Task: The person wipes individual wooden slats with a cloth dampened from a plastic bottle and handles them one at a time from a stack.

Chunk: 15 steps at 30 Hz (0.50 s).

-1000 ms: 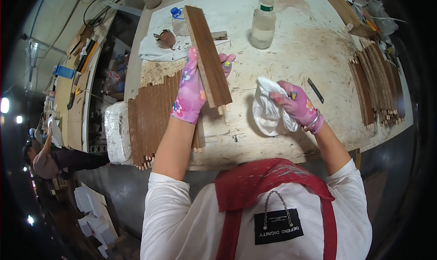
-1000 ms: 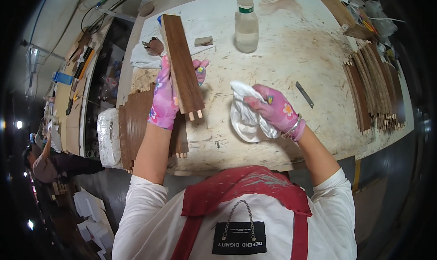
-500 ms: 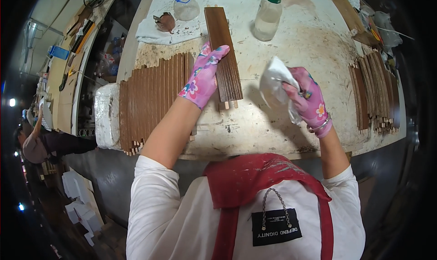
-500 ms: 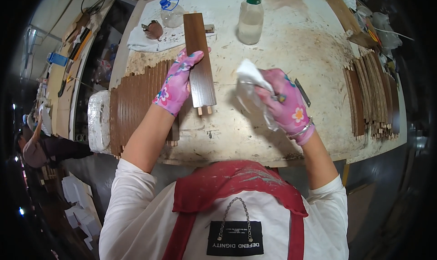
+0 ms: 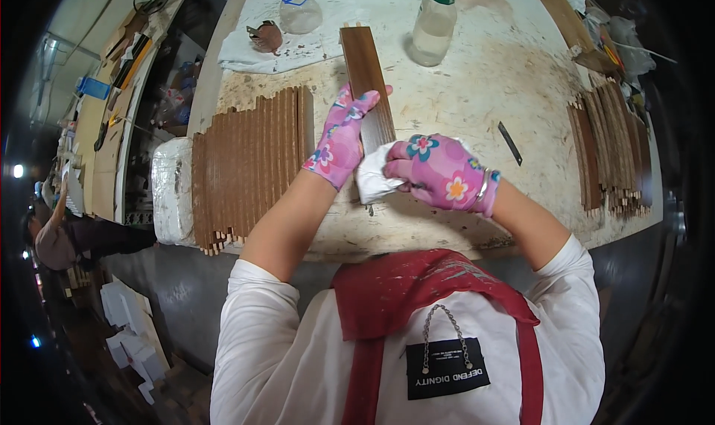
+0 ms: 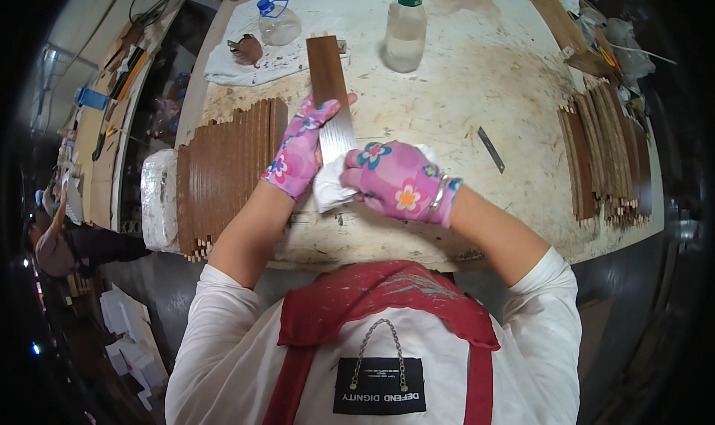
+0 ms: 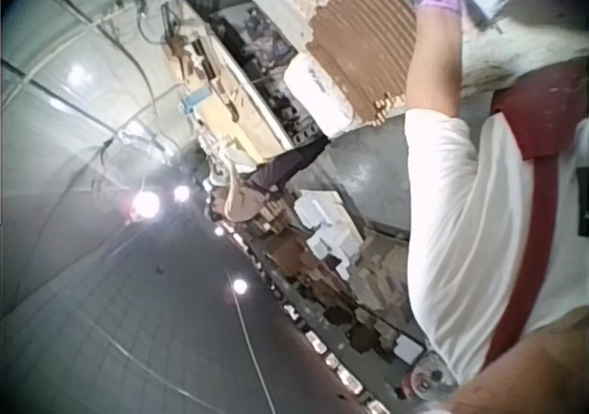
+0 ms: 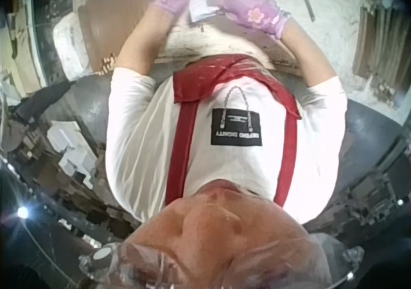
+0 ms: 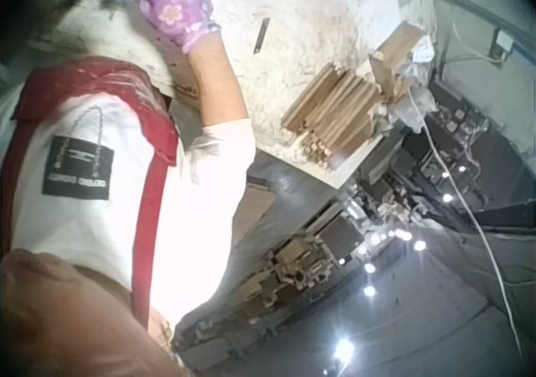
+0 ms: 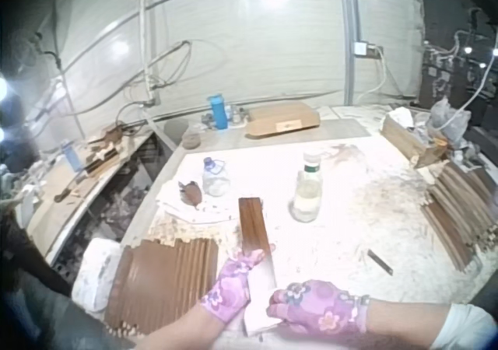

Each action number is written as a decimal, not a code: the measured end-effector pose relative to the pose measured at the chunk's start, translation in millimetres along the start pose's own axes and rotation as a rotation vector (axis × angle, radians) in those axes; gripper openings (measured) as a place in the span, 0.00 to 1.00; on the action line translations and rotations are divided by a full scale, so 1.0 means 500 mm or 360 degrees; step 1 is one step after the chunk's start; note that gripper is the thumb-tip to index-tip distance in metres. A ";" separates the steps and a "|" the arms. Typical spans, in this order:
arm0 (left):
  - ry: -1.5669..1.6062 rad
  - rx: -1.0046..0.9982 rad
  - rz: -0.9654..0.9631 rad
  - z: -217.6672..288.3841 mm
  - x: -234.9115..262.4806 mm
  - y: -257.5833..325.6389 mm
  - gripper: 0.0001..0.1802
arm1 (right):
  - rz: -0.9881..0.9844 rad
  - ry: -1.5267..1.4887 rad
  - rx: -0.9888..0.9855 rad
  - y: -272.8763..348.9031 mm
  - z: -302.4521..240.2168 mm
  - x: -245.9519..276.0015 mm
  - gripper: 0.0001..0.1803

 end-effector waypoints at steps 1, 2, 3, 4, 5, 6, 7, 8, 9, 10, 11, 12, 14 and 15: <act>0.0011 -0.0053 -0.0073 0.008 0.004 -0.002 0.24 | -0.0001 0.0002 -0.0005 0.011 0.013 0.010 0.16; 0.0005 -0.0055 0.0005 0.012 0.012 -0.012 0.25 | 0.0040 -0.0170 -0.0132 0.028 0.033 0.021 0.14; -0.0002 -0.0063 0.0090 0.014 0.019 -0.022 0.25 | 0.0079 -0.0342 -0.0250 0.041 0.049 0.030 0.12; 0.0000 -0.0063 0.0093 0.020 0.014 -0.021 0.25 | 0.0208 -0.0712 -0.0449 0.050 0.054 0.056 0.13; -0.0001 -0.0077 0.0024 0.028 0.007 -0.020 0.25 | 0.0280 -0.0849 -0.0515 0.057 0.072 0.059 0.16; -0.0008 -0.0088 -0.0054 0.036 -0.002 -0.019 0.25 | 0.0333 -0.0849 -0.0520 0.053 0.077 0.062 0.17; -0.0013 -0.0086 -0.0057 0.036 -0.007 -0.017 0.25 | 0.0388 -0.0848 -0.0523 0.048 0.079 0.063 0.17; -0.0069 -0.0098 -0.0060 0.034 -0.013 -0.014 0.23 | 0.0365 -0.0816 -0.0485 0.037 0.072 0.058 0.18; -0.0124 -0.0106 -0.0071 0.034 -0.020 -0.009 0.22 | 0.0346 -0.0780 -0.0454 0.025 0.058 0.049 0.18; -0.0235 -0.0067 -0.0031 0.043 -0.030 0.004 0.22 | 0.0415 -0.0613 -0.0326 0.016 0.041 0.037 0.16; -0.0402 -0.0232 -0.0134 0.034 -0.014 -0.013 0.26 | 0.0430 -0.0410 -0.0188 0.007 0.027 0.015 0.16; -0.0313 -0.0235 -0.0104 0.033 -0.024 -0.004 0.29 | 0.0310 -0.0197 -0.0080 0.014 0.018 0.003 0.16; -0.0318 -0.0305 -0.0104 0.036 -0.029 0.023 0.35 | -0.0055 0.0012 -0.0010 0.027 0.012 -0.011 0.19; -0.0178 -0.0192 -0.0148 0.038 -0.028 0.023 0.35 | -0.0056 -0.0142 -0.0055 0.046 0.024 -0.018 0.18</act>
Point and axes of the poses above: each hand's wrist, its own y-axis away from the middle knuckle, its own x-axis out of the back of the hand, z = x × y, the point moved 2 cm from there along -y, towards the middle knuckle
